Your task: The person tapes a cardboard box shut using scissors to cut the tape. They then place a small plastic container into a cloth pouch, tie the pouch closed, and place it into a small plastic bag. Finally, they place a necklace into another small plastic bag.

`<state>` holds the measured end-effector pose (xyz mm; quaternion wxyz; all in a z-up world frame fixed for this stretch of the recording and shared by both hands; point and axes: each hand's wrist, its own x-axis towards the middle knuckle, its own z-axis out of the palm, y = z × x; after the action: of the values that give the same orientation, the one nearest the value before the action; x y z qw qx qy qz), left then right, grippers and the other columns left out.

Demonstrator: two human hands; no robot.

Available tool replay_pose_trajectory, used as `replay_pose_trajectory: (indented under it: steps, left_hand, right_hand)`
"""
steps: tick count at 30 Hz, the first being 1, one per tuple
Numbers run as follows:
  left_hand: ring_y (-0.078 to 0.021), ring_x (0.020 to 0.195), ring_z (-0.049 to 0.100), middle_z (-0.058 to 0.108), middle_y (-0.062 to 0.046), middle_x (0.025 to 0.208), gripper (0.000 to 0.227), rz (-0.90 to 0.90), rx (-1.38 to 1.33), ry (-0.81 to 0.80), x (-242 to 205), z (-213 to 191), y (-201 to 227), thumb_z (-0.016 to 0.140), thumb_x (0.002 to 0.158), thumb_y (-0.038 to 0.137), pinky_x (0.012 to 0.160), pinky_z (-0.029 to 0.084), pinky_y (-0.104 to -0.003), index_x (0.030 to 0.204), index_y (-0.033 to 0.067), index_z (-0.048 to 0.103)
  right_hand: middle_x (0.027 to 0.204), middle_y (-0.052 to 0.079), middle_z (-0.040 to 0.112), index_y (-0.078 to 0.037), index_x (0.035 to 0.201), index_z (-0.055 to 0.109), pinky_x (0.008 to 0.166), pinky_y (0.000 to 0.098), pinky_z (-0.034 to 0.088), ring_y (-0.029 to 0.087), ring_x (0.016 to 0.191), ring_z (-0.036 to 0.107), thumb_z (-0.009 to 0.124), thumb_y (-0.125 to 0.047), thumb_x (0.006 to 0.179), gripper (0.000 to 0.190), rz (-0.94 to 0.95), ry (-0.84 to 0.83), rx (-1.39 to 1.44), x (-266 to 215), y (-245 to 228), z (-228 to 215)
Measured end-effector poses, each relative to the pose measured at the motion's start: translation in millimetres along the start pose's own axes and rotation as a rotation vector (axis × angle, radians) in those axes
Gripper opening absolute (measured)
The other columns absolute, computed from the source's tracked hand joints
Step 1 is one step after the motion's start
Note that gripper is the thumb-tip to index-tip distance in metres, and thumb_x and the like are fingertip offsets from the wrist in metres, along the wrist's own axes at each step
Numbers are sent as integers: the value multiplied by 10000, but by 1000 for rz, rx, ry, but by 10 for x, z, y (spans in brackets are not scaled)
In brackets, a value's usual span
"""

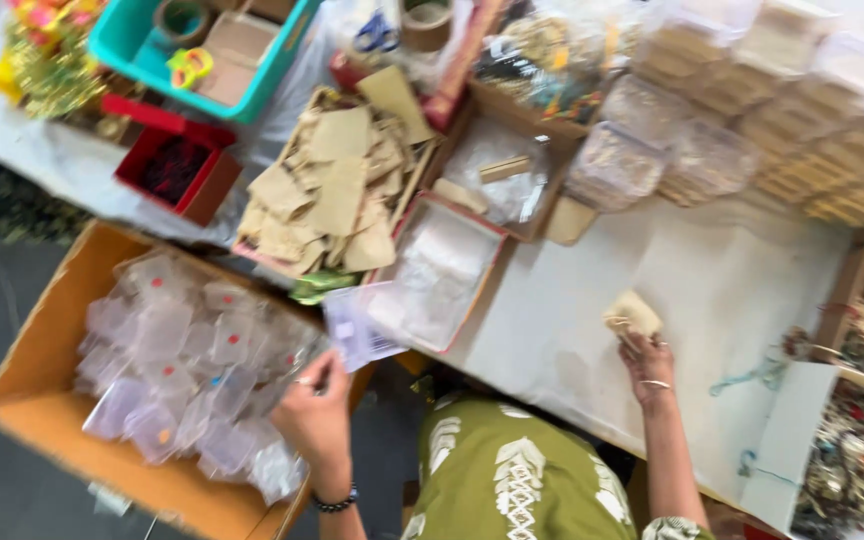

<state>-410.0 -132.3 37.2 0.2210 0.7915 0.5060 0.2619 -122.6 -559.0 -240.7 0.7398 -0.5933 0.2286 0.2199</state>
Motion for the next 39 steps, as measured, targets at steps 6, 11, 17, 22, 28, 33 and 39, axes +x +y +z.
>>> replay_pose_trajectory:
  steps: [6,11,17,22,28,33,39]
  left_hand:
    - [-128,700,756,795,-102,848,191,151,-482,-524,-514,1261,1256,791,828,144,657,577,-279,1001,65,812]
    - [-114,731,758,808,-57,847,196,118,-577,-770,-1009,2425,1583,779,833,145,687,584,-256,1006,58,812]
    - [-122,774,746,805,-39,869,209,-5,-484,-845,-1399,3311,1465,797,804,178,757,577,-272,983,71,814]
    - [-135,791,747,806,-44,873,196,-38,-413,-782,-1590,3658,1160,801,796,195,786,573,-295,956,82,820]
    - [-147,774,753,805,-46,856,147,-69,-373,-738,-1664,3528,1152,771,810,180,769,576,-299,920,97,819]
    - [-142,769,750,803,-47,847,141,-51,-398,-725,-1708,3478,1178,747,810,156,763,575,-296,917,90,811]
    - [-144,759,745,800,-51,840,144,-29,-406,-734,-1750,3431,1234,741,813,143,763,573,-293,923,78,806]
  right_hand:
    - [1084,-7,671,-125,1288,567,855,302,555,106,969,662,792,-139,813,525,-181,-204,224,-603,-761,367]
    - [970,-4,702,-80,1090,674,763,282,537,108,857,642,812,-71,843,284,-438,52,6,-396,-731,241]
    - [967,41,758,-123,853,738,794,352,569,224,910,703,794,-22,695,196,-1122,465,-975,-37,-482,237]
    - [1051,9,753,-148,868,773,771,382,544,226,969,675,728,-83,776,122,-1141,270,-1424,170,-40,106]
    - [1146,33,706,-129,906,767,845,400,520,244,1062,637,653,-121,852,127,-1081,223,-1500,-102,46,144]
    - [1061,91,675,-99,1055,739,893,433,515,292,1043,628,653,-132,752,316,-750,154,-1621,-198,-128,302]
    - [1255,101,593,-118,1363,622,808,400,549,333,1127,575,606,-99,899,465,-585,237,-1718,77,198,397]
